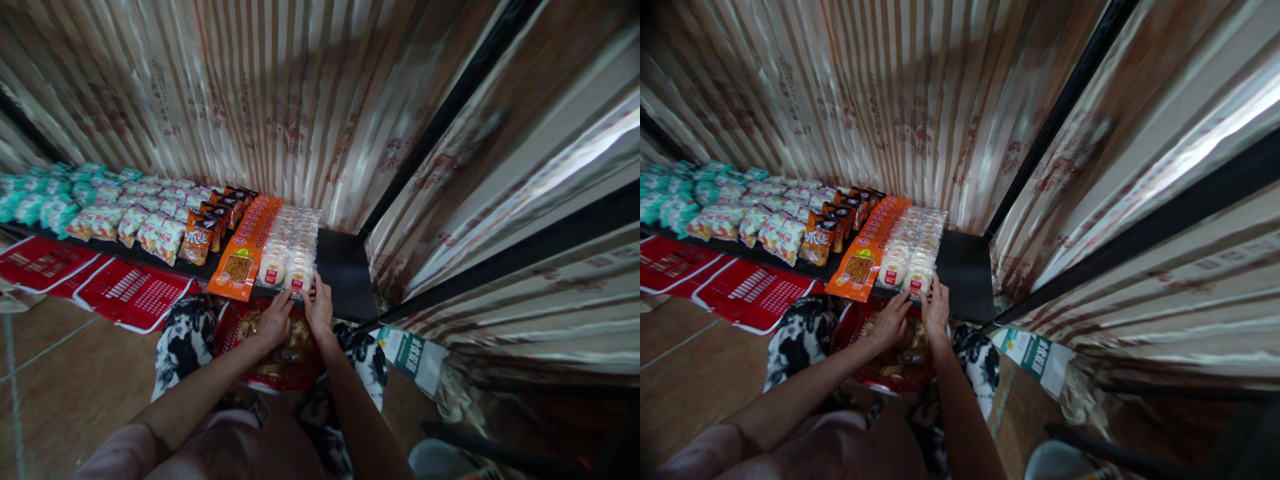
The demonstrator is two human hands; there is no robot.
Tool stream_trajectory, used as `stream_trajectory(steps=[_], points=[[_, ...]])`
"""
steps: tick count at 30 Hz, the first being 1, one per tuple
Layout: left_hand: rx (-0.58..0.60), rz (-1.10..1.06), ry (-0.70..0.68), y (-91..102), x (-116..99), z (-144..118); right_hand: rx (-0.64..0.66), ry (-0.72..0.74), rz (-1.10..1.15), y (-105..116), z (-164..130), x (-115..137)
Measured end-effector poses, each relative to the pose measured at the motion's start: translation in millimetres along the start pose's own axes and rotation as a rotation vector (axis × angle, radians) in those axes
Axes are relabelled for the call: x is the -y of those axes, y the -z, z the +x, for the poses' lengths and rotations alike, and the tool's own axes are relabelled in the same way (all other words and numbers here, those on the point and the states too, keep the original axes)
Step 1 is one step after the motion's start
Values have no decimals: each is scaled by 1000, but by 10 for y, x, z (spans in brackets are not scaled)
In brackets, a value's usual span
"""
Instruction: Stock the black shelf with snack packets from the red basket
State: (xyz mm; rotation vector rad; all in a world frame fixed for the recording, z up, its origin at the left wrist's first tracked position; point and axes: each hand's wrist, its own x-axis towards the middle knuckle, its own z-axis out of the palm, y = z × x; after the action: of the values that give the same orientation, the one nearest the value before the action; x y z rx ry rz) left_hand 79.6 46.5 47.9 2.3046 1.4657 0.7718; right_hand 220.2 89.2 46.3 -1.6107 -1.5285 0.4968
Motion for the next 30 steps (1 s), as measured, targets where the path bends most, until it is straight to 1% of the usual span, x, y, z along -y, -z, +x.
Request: stream_trajectory(steps=[9, 14, 18, 21, 23, 26, 28, 30], points=[[7, -26, 20, 28, -33, 59, -17, 9, -128, -8, 41, -2], [38, -21, 39, 47, -40, 83, -49, -5, -142, -27, 46, 19], [100, 45, 68, 86, -77, 86, -137, 26, -82, -46, -36, 8], [121, 74, 65, 98, -82, 76, -195, 105, -59, -43, -139, -25], [117, 78, 57, 87, -70, 69, -146, 199, -72, -35, -185, -41], [90, 73, 42, 56, -46, 61, -19, 309, -87, -26, -183, -31], [66, 72, 28, 39, -37, 58, 23, 318, -98, -22, -143, -5], [39, 77, 1, 36, -31, 53, 44, 297, -125, -22, -98, 20]])
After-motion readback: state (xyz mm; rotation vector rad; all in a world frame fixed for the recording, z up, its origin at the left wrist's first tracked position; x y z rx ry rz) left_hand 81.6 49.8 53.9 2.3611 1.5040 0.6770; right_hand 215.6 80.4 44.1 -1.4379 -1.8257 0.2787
